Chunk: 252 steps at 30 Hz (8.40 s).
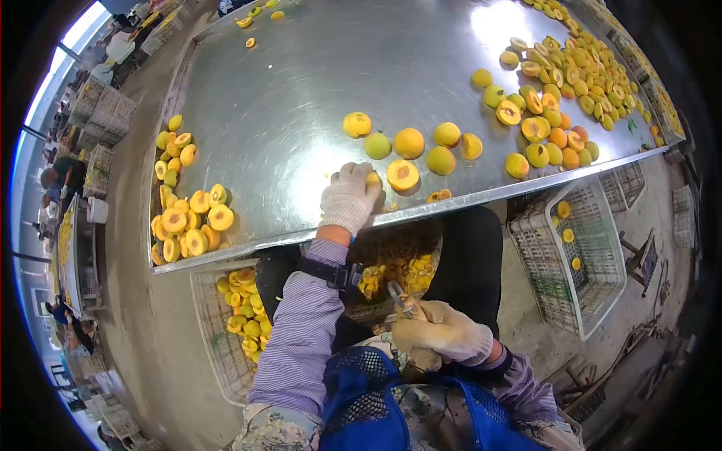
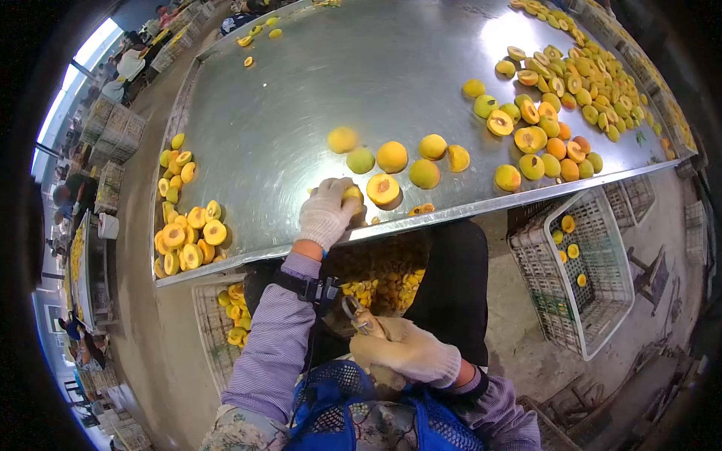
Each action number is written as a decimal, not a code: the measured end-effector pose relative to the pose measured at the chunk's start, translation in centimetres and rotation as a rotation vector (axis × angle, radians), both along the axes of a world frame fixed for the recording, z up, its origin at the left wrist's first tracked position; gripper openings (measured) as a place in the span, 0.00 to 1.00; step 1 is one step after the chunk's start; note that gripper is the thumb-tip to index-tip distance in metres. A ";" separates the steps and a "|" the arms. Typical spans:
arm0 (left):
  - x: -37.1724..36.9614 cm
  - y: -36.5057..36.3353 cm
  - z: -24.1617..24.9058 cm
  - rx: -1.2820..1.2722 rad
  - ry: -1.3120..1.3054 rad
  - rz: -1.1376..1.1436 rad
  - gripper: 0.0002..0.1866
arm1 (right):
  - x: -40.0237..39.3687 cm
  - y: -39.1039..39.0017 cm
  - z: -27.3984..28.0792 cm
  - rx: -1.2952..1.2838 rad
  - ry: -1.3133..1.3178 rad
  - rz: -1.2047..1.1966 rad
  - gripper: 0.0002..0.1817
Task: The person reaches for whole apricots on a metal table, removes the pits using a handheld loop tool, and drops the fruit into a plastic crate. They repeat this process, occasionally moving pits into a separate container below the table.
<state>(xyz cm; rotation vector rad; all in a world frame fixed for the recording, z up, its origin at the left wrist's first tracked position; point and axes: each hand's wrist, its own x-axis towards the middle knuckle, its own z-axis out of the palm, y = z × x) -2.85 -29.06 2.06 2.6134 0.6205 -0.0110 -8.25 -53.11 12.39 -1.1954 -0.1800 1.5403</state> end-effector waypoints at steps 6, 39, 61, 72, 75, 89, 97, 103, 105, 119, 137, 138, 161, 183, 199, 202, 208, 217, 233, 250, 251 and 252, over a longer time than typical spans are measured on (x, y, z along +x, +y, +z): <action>-0.5 2.0 0.4 -0.383 -0.042 -0.064 0.27 | 1.2 0.9 0.7 -0.021 -0.029 -0.043 0.13; -10.0 -7.6 13.1 -1.073 -0.389 -0.136 0.14 | -1.1 0.0 1.0 0.172 -0.463 -0.173 0.08; -11.3 -7.7 11.8 -1.411 -0.568 0.113 0.29 | 0.2 -1.1 2.2 0.205 -0.072 -0.208 0.11; -11.9 -8.1 11.6 -1.353 -0.605 0.080 0.33 | -1.4 -0.2 0.8 0.154 -0.495 -0.340 0.12; -12.2 -8.3 11.5 -1.318 -0.629 0.098 0.32 | -1.4 -0.2 1.6 0.160 -0.342 -0.290 0.12; -13.2 -9.7 12.0 -1.332 -0.742 0.050 0.22 | -1.9 -0.1 2.7 0.124 -0.192 -0.158 0.16; -12.1 -8.7 14.4 -1.212 -0.500 0.016 0.27 | -1.2 -0.4 3.0 0.164 -0.015 -0.081 0.22; -11.3 -8.8 12.5 -0.866 -0.581 -0.106 0.27 | -0.6 -1.1 0.8 0.265 -0.021 -0.007 0.25; -10.7 -7.3 13.3 -1.006 -0.423 -0.149 0.27 | -1.2 -1.2 0.3 0.351 -0.081 -0.121 0.25; -11.6 -11.1 12.5 -0.986 -0.830 0.197 0.21 | -0.3 -0.5 2.3 0.177 -0.061 -0.044 0.23; -10.0 -7.4 13.0 -0.232 -0.450 -0.432 0.16 | -2.1 -2.4 -1.0 0.416 -0.222 -0.176 0.18; -10.0 -7.5 12.7 -0.232 -0.450 -0.429 0.16 | -2.0 -2.4 -1.2 0.400 -0.146 -0.181 0.19; -9.7 -9.5 12.4 -0.956 -0.439 -0.026 0.09 | -1.9 -2.8 -0.2 0.132 -0.037 -0.252 0.23; -9.4 -9.8 13.2 -0.985 -0.437 -0.090 0.10 | -2.2 -2.2 -2.9 0.774 1.085 -0.366 0.20; -8.5 -8.4 11.4 -0.476 -0.860 -0.657 0.07 | -2.7 -1.8 -0.9 0.252 1.053 -0.488 0.22; -9.6 -9.6 10.4 -1.174 -0.721 -0.388 0.09 | -3.2 -1.8 -2.5 0.529 1.194 -0.370 0.21; -10.4 -11.1 11.1 -1.663 -0.766 -0.148 0.18 | -2.5 -1.6 -0.1 0.245 0.895 -0.411 0.20; -10.7 -11.6 11.3 -1.946 -0.657 0.194 0.20 | -2.6 -1.6 -0.3 0.466 0.653 -0.215 0.27; -14.0 -6.9 8.4 -1.797 -0.645 0.524 0.28 | -3.7 -1.2 -2.6 0.717 0.763 -0.373 0.13; -36.5 8.2 -14.0 -0.885 -0.626 1.325 0.28 | -4.0 1.9 -2.1 0.030 0.231 -0.066 0.21; -36.2 8.2 -13.7 -1.169 -0.526 1.276 0.29 | -4.3 1.9 -2.2 0.075 0.039 -0.059 0.20; -36.6 8.5 -14.9 -1.166 -0.537 1.282 0.29 | -4.7 1.8 -2.4 0.122 -0.151 -0.053 0.19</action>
